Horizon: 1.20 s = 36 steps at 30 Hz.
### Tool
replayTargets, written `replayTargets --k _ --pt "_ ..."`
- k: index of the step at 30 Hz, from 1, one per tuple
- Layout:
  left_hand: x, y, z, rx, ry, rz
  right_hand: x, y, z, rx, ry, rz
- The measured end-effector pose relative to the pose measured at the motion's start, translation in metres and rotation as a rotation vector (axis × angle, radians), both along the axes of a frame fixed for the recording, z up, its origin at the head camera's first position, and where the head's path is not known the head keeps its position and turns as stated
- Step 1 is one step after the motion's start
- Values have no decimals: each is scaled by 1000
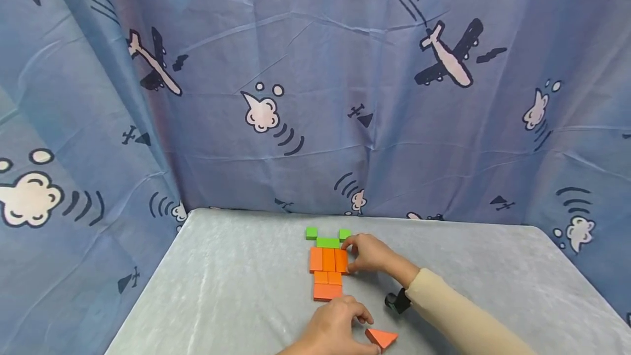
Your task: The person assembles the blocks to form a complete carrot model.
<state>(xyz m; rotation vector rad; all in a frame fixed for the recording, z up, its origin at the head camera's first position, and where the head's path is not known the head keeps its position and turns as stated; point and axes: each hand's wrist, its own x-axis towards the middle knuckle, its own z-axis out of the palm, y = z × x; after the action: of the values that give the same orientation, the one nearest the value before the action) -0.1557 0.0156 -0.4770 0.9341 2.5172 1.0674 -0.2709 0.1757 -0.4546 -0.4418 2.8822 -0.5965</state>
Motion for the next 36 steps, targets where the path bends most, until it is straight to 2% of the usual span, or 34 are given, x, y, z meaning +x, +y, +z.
replayTargets --k 5,12,21,31,36 --pt "0 10 -3 -62 59 -14 0 1 -2 -27 -6 3" --pt "1 18 -7 -63 86 -7 0 4 -3 -34 -19 -22" --pt "0 20 -7 -66 83 -19 0 1 -2 -40 -7 10" --pt "2 17 -5 -58 98 -15 -1 -1 -3 -41 -22 -10" --pt "5 8 -2 -55 79 20 -2 -2 -3 -32 -34 -14"
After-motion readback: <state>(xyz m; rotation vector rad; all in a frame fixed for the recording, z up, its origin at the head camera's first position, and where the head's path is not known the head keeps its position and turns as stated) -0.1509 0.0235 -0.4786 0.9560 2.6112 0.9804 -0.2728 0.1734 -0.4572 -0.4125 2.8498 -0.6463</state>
